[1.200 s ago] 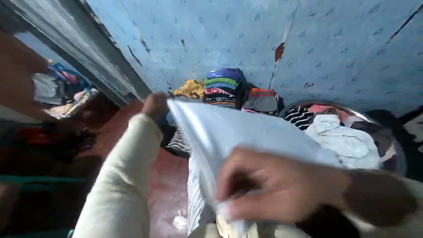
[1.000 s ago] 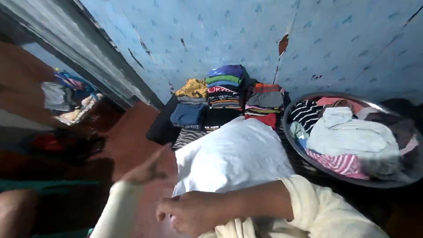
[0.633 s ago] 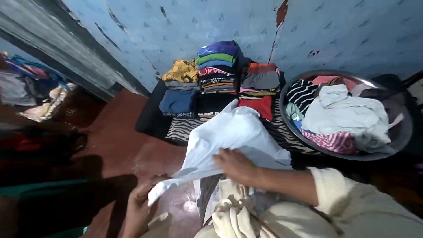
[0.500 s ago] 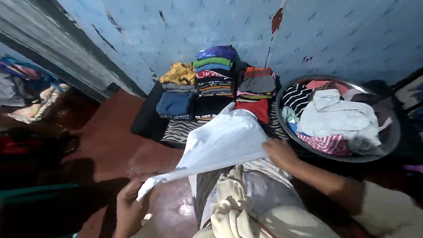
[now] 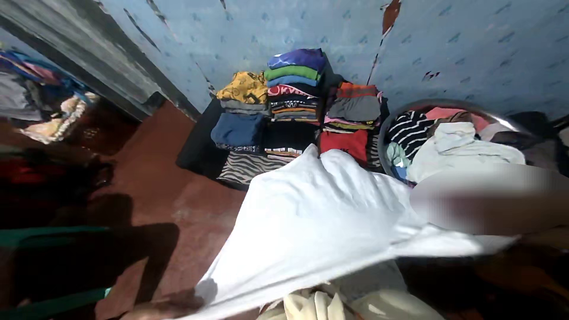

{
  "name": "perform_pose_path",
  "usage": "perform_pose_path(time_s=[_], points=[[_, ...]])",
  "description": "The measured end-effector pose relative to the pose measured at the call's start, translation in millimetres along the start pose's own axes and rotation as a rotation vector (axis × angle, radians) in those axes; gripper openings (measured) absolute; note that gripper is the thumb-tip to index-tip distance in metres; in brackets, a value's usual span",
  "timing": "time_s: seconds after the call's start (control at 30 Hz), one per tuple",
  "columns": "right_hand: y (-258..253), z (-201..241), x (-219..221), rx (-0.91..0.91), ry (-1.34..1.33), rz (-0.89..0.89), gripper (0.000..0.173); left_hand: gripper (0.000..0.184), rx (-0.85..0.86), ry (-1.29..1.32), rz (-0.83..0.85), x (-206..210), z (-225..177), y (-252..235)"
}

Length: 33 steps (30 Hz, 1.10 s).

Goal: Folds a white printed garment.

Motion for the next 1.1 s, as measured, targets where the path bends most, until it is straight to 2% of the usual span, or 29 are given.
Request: perform_pose_path(time_s=[0.03, 0.07, 0.1, 0.13, 0.17, 0.2, 0.23, 0.27, 0.3, 0.33, 0.37, 0.43, 0.5, 0.63, 0.7, 0.8, 0.9, 1.0, 1.1], points=[[-6.4, 6.7, -1.0, -0.061, -0.041, 0.051, 0.019, 0.027, -0.038, 0.036, 0.059, 1.4, 4.6, 3.3], [-14.5, -1.6, -3.7, -0.222, -0.104, 0.028, 0.018, 0.027, -0.067, 0.064, 0.095, 0.5, 10.8, 4.4], [-27.3, -20.2, -7.1, -0.379, -0.182, -0.02, 0.022, 0.026, -0.071, 0.082, 0.105, -3.0, 19.0, 2.7], [-45.6, -34.8, -13.8, -0.421, -0.346, -0.112, 0.023, 0.022, -0.052, 0.112, 0.039, -8.4, 30.9, -2.0], [-69.5, -44.8, -22.6, -0.379, -0.521, -0.259, 0.022, 0.017, -0.021, 0.184, -0.15, -12.3, 47.2, -9.7], [-99.3, -57.9, -27.3, -0.329, -0.7, -0.432, 0.024, 0.014, 0.012, 0.302, -0.421, -13.7, 70.3, -20.7], [-132.5, -73.3, -22.9, -0.268, -0.839, -0.488, 0.03, 0.018, -0.002, 0.449, -0.723, -8.3, 91.8, -38.9], [-165.2, -93.1, -7.5, -0.143, -0.961, -0.449, 0.042, 0.035, -0.072, 0.588, -0.858, -2.1, 118.9, -54.8], [-191.9, -113.7, 16.1, 0.019, -1.077, -0.368, 0.056, 0.051, -0.204, 0.666, -0.884, 7.6, 142.6, -65.2], [-211.9, -131.1, 38.9, 0.137, -1.144, -0.28, 0.065, 0.062, -0.345, 0.715, -0.866, 16.0, 166.3, -69.1], [-223.5, -141.5, 54.2, 0.193, -1.145, -0.219, 0.064, 0.063, -0.451, 0.727, -0.828, 21.0, 188.1, -69.1], [-227.3, -149.3, 68.1, 0.226, -1.083, -0.202, 0.047, 0.045, -0.523, 0.7, -0.738, 26.1, 208.6, -63.6], [-222.5, -155.9, 71.3, 0.233, -1.007, -0.202, 0.031, 0.031, -0.501, 0.672, -0.743, 24.4, 211.3, -56.6], [-213.8, -175.3, 64.2, 0.259, -0.909, -0.244, 0.013, 0.031, -0.324, 0.684, -0.808, 4.2, 194.5, -52.1], [-209.8, -178.7, 62.4, 0.243, -0.917, -0.256, 0.017, 0.031, -0.293, 0.705, -0.767, 4.4, 198.4, -50.3], [-210.9, -183.0, 68.9, 0.256, -0.895, -0.214, 0.035, 0.024, -0.441, 0.641, -0.716, 14.9, 214.1, -48.5], [-213.0, -193.3, 82.4, 0.339, -0.863, -0.215, 0.03, 0.024, -0.447, 0.647, -0.707, 15.0, 220.0, -44.8], [-207.3, -189.4, 80.3, 0.347, -0.933, -0.356, 0.021, 0.023, -0.344, 0.646, -0.774, 10.5, 200.2, -40.5], [-203.9, -185.2, 75.6, 0.302, -1.051, -0.451, 0.023, 0.025, -0.258, 0.628, -0.803, -0.6, 199.9, -36.2]])
Point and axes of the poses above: each hand's wrist, its own y-axis away from the middle knuckle, its own x-axis out of the palm, z = x × y, the point moved 6 cm from there along -y, towards the middle knuckle, and after that the axes turned 5 degrees about z, right-handed, at the moved point
